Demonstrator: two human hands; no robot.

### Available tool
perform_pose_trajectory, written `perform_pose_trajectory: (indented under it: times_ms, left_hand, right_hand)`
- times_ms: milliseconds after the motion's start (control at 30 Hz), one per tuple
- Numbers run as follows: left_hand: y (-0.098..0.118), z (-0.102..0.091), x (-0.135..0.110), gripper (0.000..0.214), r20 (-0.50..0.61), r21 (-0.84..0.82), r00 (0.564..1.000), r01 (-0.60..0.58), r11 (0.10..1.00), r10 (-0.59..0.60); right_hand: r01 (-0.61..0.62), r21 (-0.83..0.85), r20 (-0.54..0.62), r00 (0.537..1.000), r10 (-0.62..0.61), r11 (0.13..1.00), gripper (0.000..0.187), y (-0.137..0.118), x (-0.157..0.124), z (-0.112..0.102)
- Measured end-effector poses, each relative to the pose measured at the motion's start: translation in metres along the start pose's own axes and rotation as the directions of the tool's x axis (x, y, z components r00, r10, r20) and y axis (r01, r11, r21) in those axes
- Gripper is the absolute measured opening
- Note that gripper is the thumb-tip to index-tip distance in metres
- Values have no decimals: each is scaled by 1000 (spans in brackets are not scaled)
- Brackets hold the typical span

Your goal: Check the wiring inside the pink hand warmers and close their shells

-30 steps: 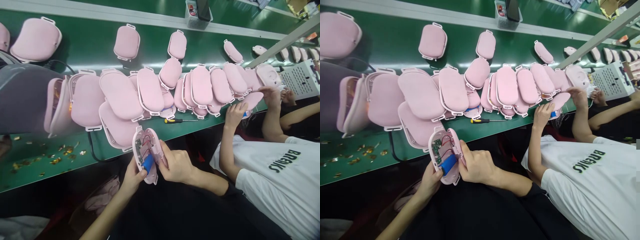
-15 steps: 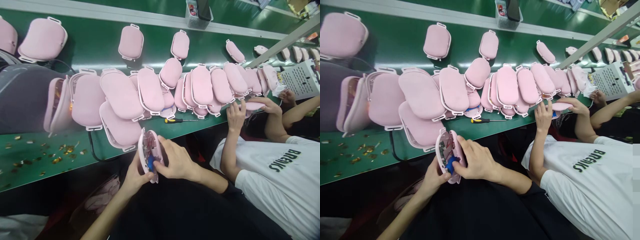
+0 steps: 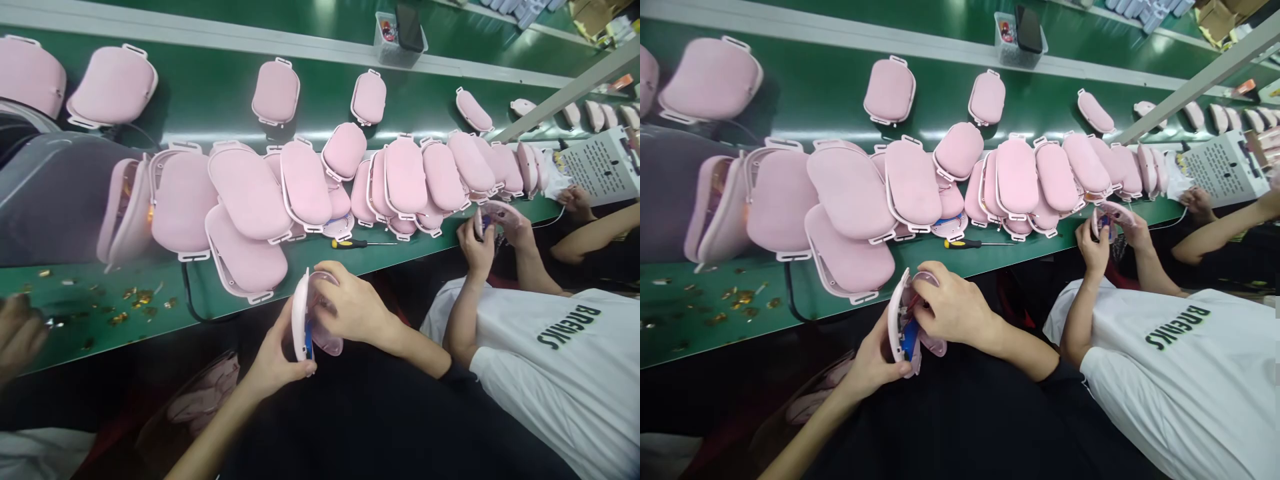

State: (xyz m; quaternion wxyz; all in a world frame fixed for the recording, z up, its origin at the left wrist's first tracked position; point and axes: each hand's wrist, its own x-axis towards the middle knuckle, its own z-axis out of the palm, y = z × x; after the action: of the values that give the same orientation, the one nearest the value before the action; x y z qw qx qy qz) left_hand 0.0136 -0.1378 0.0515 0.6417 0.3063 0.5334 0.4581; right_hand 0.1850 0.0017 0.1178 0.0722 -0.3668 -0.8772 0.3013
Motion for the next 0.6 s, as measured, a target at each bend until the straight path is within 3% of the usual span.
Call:
perform_pose_trajectory:
  times_ms: [100,200,300,533,600]
  left_hand:
    - [-7,-5,-1,118,-19,-8,999,27,1000,-27]
    - [-15,-10,-2,120,-48,-24,999,11,1000,-12]
    - [-20,-11,-1,125,-49,-14,999,-16,1000,15]
    - [-21,-6,0,127,7,47,997,-79,996,78]
    - [-19,-8,1,128,35,77,996,-87,993,85]
  right_hand:
    - [92,100,-24,996,-90,991,19,4,-4,1]
    - [145,336,-57,989,-134,931,51,8,-9,0]
    - [91,540,-3,994,-107,836,81,13,-13,1]
    - [-70,672,128,992,-22,738,85,25,-11,13]
    - [-61,699,111,994,-23,712,88,31,-7,17]
